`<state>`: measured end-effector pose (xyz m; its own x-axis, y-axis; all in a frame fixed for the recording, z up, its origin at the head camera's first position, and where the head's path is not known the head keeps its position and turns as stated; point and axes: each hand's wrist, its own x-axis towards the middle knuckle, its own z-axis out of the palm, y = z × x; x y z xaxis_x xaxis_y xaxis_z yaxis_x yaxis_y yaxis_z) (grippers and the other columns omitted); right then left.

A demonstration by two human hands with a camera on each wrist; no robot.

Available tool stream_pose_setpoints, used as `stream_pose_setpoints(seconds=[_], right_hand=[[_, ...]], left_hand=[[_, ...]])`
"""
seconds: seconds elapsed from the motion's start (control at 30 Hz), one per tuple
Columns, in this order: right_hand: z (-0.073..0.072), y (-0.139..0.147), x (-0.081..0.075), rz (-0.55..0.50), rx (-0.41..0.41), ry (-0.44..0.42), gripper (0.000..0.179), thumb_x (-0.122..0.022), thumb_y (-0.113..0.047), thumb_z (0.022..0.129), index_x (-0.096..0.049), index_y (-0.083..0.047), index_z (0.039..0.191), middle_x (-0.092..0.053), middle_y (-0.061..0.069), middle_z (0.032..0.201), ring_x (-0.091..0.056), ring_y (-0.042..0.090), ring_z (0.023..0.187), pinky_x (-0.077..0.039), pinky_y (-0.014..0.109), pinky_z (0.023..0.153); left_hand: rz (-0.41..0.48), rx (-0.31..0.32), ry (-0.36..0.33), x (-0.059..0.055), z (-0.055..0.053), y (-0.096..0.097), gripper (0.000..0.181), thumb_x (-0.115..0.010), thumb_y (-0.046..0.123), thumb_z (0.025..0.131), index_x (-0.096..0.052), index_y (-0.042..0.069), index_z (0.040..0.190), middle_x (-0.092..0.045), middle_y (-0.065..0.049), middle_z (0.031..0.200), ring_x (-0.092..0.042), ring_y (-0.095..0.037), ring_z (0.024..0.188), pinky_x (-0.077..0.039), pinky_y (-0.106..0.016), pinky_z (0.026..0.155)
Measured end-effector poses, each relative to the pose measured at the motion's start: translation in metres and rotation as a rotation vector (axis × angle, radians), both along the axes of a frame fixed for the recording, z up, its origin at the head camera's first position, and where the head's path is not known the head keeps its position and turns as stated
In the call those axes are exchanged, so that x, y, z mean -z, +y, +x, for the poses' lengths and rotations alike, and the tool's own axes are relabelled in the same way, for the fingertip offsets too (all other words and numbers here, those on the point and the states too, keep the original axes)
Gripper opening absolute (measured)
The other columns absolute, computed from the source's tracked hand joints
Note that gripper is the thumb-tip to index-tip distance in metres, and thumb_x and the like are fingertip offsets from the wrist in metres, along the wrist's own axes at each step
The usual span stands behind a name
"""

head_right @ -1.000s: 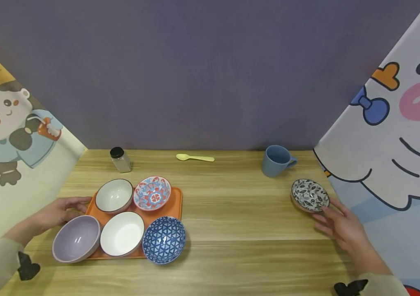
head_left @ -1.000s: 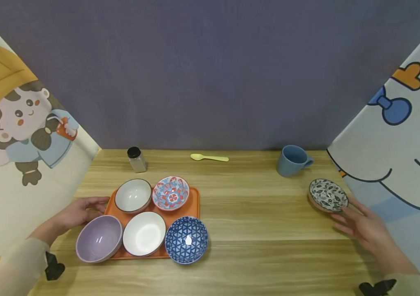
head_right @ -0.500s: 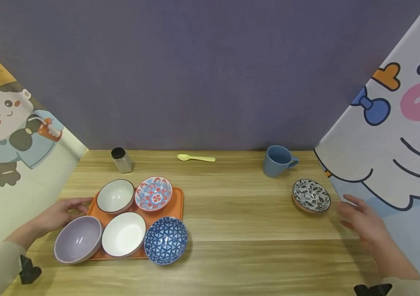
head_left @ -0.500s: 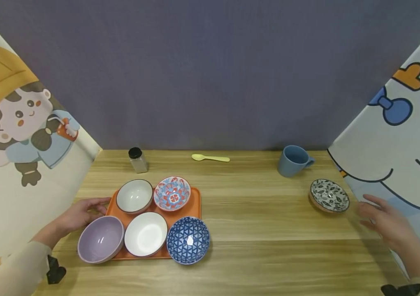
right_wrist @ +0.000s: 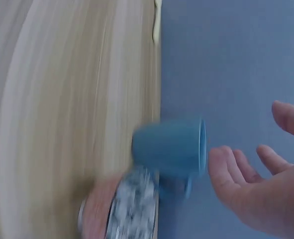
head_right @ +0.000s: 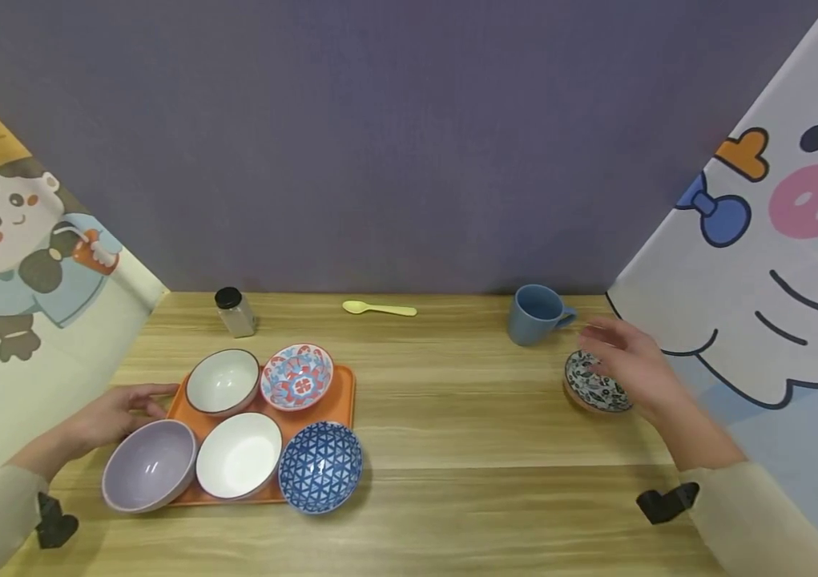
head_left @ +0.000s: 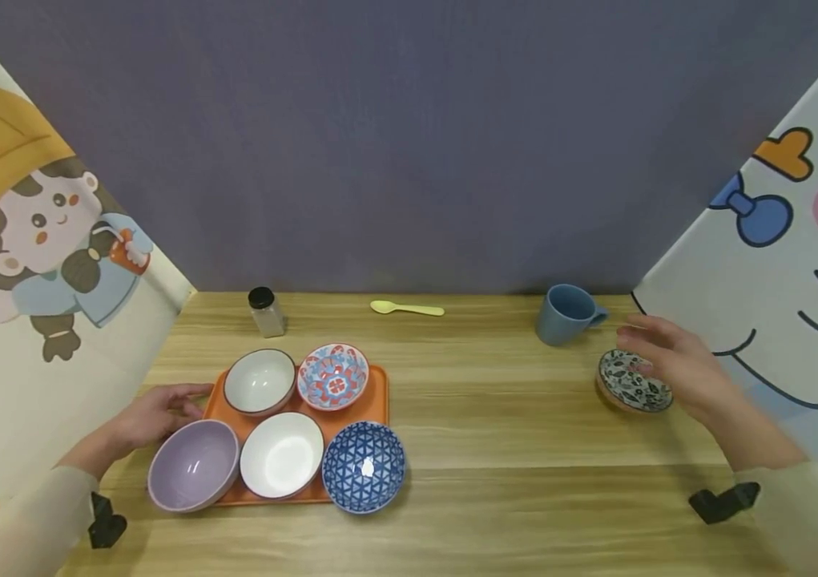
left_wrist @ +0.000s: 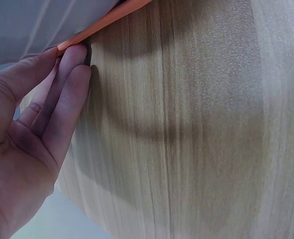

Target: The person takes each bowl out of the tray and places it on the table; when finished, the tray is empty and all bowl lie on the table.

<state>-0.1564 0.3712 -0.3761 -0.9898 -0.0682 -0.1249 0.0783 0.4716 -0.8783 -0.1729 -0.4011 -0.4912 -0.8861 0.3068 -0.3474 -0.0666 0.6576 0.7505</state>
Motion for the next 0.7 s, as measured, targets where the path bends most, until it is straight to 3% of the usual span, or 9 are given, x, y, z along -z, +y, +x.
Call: stream_pose_setpoints(seconds=[0.13,0.23,0.47,0.7], right_hand=[[-0.023,-0.050,0.000,-0.057,-0.086,-0.051,0.074,-0.062,-0.036,0.103,-0.028,-0.005,0.161,-0.049,0.007,0.145,-0.061,-0.003,0.113,-0.058,0.030,0.091],[-0.041,-0.087,0.008,-0.118,-0.159,-0.075,0.071,-0.065,-0.032,0.102,-0.032,-0.006,0.159,-0.045,0.021,0.152,-0.063,0.010,0.118,-0.057,0.038,0.094],[-0.070,-0.173,0.032,-0.212,-0.302,-0.143,0.064,-0.069,-0.018,0.099,-0.040,-0.006,0.155,-0.052,0.025,0.146,-0.062,0.039,0.124,-0.057,0.050,0.094],[-0.082,-0.240,0.058,-0.279,-0.394,-0.250,0.063,-0.066,-0.011,0.099,-0.039,-0.001,0.155,-0.052,0.032,0.144,-0.062,0.048,0.121,-0.055,0.057,0.094]], left_hand=[[0.018,0.006,0.000,0.002,0.000,0.000,0.062,-0.060,-0.008,0.092,-0.038,-0.013,0.150,-0.072,-0.013,0.098,-0.065,-0.015,0.079,-0.054,-0.028,0.063],[0.026,0.000,-0.014,0.001,-0.001,-0.001,0.063,-0.057,-0.009,0.092,-0.037,-0.012,0.151,-0.073,-0.013,0.099,-0.065,-0.016,0.077,-0.054,-0.028,0.061],[0.010,-0.024,-0.043,-0.002,-0.003,0.000,0.064,-0.057,-0.010,0.091,-0.037,-0.010,0.152,-0.073,-0.012,0.095,-0.065,-0.017,0.077,-0.054,-0.029,0.063],[-0.002,-0.043,-0.053,-0.003,-0.002,0.002,0.065,-0.055,-0.012,0.091,-0.036,-0.010,0.153,-0.073,-0.013,0.100,-0.066,-0.019,0.084,-0.055,-0.030,0.066]])
